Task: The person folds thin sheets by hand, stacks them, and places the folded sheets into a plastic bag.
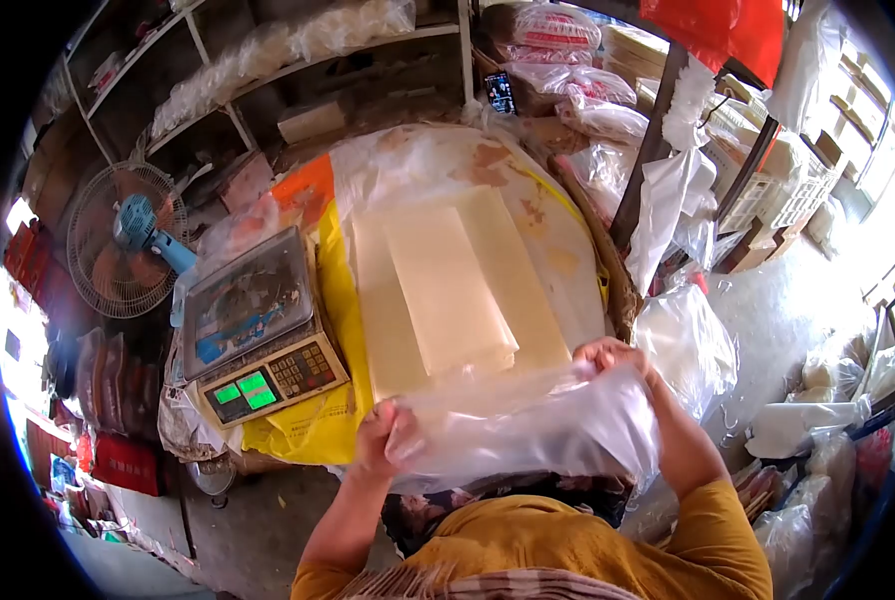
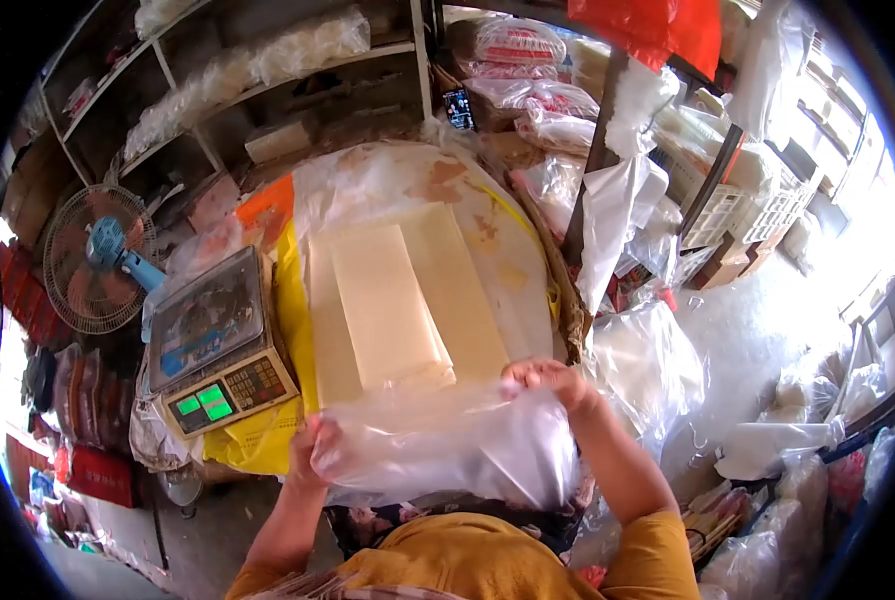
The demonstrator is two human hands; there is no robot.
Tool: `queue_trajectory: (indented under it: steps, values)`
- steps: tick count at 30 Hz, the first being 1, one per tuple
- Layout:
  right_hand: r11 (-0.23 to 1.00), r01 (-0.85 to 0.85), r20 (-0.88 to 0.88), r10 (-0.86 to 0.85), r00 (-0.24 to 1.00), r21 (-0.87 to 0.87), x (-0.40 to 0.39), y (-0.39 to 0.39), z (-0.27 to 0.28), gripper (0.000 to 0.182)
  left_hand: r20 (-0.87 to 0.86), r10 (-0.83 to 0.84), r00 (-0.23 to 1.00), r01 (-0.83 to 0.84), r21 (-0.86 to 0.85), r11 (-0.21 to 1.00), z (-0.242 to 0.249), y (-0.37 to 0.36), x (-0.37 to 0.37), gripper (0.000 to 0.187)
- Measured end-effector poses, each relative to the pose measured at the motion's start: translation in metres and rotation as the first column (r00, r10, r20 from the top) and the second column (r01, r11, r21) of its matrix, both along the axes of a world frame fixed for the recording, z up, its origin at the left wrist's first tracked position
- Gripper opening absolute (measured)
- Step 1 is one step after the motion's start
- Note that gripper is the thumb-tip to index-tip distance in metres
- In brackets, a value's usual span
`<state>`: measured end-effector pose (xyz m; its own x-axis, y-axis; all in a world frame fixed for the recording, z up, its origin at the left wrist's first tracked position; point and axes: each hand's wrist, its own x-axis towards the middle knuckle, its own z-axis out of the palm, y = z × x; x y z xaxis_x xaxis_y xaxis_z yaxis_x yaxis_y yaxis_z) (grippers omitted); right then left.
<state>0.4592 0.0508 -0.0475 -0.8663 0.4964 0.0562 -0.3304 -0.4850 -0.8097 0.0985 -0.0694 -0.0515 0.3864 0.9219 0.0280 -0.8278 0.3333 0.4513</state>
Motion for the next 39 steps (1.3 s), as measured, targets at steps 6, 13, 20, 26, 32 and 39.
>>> queue_trajectory:
  steps: [6,13,20,26,32,39]
  values:
    - [0.824,0.559,0.022,-0.560,0.829,-0.089,-0.074,0.014,0.004,0.032,-0.379,0.400,0.835,-0.454,-0.060,0.889,-0.011,0.053,-0.004,0.018]
    - [0.600,0.511,0.456,-0.800,0.390,0.615,-0.093,0.024,-0.106,0.029,-0.981,0.196,-0.002,-0.381,0.182,0.907,-0.039,0.068,0.028,0.017]
    - [0.894,0.436,0.509,-0.328,0.796,-0.105,-0.072,0.031,-0.099,0.034,-0.951,-0.033,0.307,-0.317,-0.134,0.939,-0.054,0.064,0.020,0.020]
    - [0.745,0.595,0.196,-0.562,0.804,-0.302,-0.086,-0.017,-0.083,0.037,-0.175,0.175,0.969,-0.199,-0.131,0.971,-0.133,0.038,0.035,0.013]
    - [0.446,0.795,0.161,-0.823,0.545,-0.412,-0.113,-0.028,-0.096,0.036,-0.918,0.298,0.261,-0.201,0.251,0.947,-0.068,0.036,0.077,0.029]
    - [0.405,0.724,0.181,-0.792,0.583,-0.558,-0.134,-0.022,-0.098,0.037,-0.596,0.760,0.261,-0.376,0.662,0.648,0.034,0.085,0.026,0.051]
